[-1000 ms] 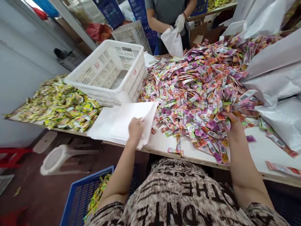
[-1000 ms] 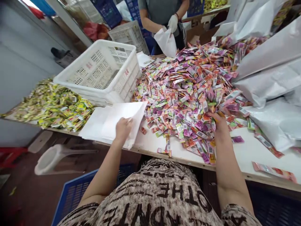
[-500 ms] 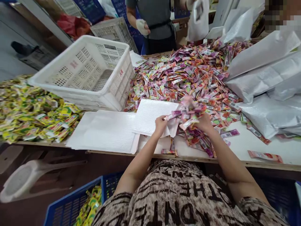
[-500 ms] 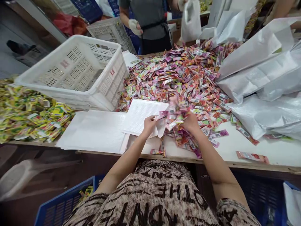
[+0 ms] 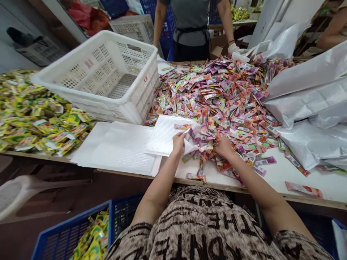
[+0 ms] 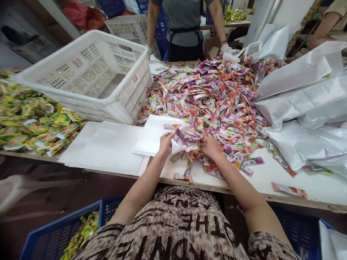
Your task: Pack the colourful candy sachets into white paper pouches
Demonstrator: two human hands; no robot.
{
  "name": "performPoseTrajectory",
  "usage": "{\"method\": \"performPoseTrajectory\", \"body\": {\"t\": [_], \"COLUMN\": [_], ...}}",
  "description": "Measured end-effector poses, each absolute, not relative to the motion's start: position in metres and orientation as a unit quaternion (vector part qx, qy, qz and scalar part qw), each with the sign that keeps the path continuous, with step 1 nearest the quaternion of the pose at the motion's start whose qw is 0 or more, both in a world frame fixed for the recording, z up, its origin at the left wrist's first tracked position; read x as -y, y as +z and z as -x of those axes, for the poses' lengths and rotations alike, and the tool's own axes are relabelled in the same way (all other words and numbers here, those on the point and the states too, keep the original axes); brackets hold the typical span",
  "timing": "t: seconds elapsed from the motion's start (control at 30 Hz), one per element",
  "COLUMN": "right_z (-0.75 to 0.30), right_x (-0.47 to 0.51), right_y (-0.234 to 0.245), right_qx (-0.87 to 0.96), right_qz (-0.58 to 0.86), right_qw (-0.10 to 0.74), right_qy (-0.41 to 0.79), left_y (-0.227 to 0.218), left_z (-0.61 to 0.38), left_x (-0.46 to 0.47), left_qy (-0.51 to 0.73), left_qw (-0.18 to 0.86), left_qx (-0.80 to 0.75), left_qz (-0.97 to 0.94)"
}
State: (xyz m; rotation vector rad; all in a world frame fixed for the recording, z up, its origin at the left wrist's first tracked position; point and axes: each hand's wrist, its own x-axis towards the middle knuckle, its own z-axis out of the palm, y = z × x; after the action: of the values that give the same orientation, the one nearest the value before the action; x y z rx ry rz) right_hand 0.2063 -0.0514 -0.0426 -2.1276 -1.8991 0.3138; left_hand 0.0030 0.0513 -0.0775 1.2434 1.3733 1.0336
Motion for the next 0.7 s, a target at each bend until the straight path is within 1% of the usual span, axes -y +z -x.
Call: {"method": "performPoseTrajectory", "body": {"t": [0.03,0.1,0.17,0.23,0.3,0.43,0.5,0.6,0.7], "right_z": [-0.202,-0.193,-0.187,-0.185,-0.188,-0.193,-0.189,-0.183,-0.189], "right_x": [0.053,0.055,0.052,0.043,0.029,-0.004,-0.016,-0.028,-0.033], "right_y": [-0.044,-0.04,-0.033,-0.027,-0.024,-0.018,-0.011,0.008,0.031], "right_qx": [0.684,0.742,0.792,0.813,0.798,0.709,0.689,0.68,0.656], "right_qz": [0.722,0.67,0.609,0.579,0.6,0.696,0.713,0.719,0.737], "right_qw": [0.08,0.017,-0.023,-0.047,-0.055,-0.053,-0.052,-0.035,-0.003], "right_qy": [0.067,0.003,-0.037,-0.04,-0.005,0.102,0.12,0.14,0.163], "left_y": [-0.073,-0.063,-0.056,-0.052,-0.05,-0.055,-0.058,-0.061,-0.063], "left_z": [0.003,0.009,0.005,-0.004,-0.011,-0.01,-0.003,0.011,0.022], "left_x": [-0.059,-0.071,-0.079,-0.081,-0.078,-0.064,-0.059,-0.06,-0.064], "left_qy": [0.433,0.442,0.436,0.421,0.404,0.376,0.385,0.41,0.394], "left_qw": [0.484,0.479,0.472,0.466,0.466,0.481,0.483,0.464,0.451], "left_qx": [-0.566,-0.56,-0.55,-0.542,-0.528,-0.456,-0.442,-0.465,-0.489], "left_qz": [-0.509,-0.512,-0.533,-0.559,-0.584,-0.648,-0.651,-0.633,-0.634]}}
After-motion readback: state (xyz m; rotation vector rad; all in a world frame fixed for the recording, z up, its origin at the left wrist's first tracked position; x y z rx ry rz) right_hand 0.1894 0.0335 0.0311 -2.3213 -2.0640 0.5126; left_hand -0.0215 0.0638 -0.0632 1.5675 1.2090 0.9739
